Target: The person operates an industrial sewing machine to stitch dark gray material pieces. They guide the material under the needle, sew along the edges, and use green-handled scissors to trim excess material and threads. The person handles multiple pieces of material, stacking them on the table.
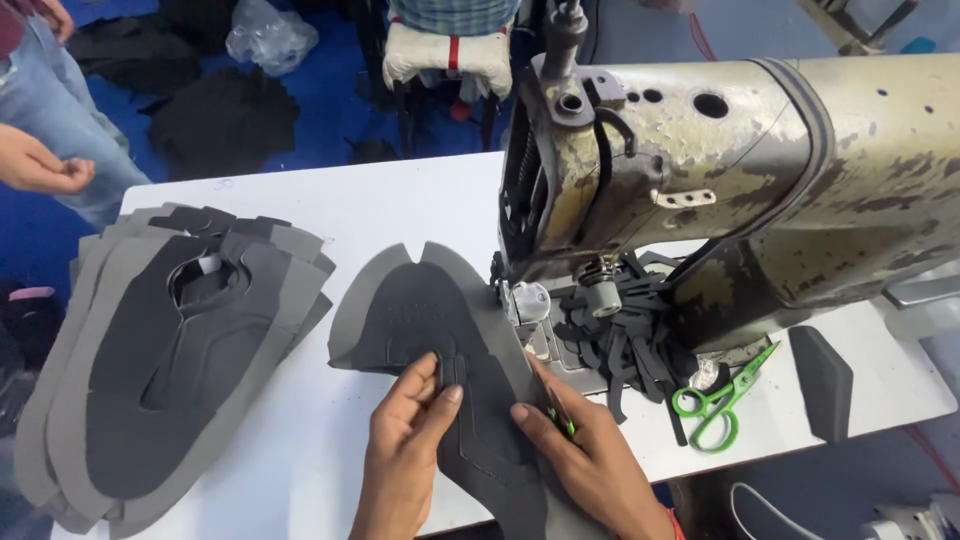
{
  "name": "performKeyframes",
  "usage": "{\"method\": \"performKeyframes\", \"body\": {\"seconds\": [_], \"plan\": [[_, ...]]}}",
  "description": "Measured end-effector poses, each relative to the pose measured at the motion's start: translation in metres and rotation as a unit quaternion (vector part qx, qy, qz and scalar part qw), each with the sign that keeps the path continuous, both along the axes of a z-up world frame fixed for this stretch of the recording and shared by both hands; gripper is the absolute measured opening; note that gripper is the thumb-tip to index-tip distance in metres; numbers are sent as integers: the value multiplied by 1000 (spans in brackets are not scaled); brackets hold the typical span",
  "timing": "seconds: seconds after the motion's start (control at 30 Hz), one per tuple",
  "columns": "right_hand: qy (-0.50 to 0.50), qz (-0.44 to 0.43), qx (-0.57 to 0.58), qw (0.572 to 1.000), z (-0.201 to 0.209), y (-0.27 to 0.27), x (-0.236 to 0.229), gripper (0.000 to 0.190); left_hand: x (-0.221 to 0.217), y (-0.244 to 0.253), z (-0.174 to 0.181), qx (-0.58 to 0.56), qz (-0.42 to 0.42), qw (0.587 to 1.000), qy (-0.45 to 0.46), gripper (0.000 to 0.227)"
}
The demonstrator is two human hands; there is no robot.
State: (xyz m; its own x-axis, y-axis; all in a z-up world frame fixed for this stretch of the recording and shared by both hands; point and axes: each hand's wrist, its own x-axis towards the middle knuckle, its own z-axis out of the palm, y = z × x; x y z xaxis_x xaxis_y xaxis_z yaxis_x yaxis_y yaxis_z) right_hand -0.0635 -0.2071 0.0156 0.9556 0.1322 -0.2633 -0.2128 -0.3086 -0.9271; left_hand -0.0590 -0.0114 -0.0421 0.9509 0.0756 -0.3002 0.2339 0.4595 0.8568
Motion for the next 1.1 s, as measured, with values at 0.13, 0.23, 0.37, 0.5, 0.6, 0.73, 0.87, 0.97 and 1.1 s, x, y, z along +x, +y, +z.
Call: {"method": "performKeyframes", "body": {"seconds": [0.13,0.23,0.37,0.5,0.6,0.73,0.87,0.97,1.1], "plan": [[-251,58,-24,966,-17,-11,-1,47,6,16,-4,39,30,999,-7,57],[54,-41,16,998,-22,-18,0,45,13,36,9,207,29,977,-45,55],[69,-54,18,996,-37,-27,-3,40,16,48,29,271,55,956,-93,47],[65,-60,-10,996,-56,-31,-4,39,12,49,53,369,84,921,-89,47],[55,-82,-70,993,-59,-25,1,41,25,47,63,519,121,822,-199,42],[-53,-95,-228,967,-100,-27,5,54,79,38,47,587,44,784,-200,42],[-340,-74,-351,869,-138,-34,9,48,118,21,-2,674,1,676,-299,34],[-351,-103,-367,855,-143,-37,11,48,106,-3,24,569,26,768,-293,32],[-315,-122,-357,871,-140,-37,14,37,90,-32,32,342,-52,923,-171,40]]}}
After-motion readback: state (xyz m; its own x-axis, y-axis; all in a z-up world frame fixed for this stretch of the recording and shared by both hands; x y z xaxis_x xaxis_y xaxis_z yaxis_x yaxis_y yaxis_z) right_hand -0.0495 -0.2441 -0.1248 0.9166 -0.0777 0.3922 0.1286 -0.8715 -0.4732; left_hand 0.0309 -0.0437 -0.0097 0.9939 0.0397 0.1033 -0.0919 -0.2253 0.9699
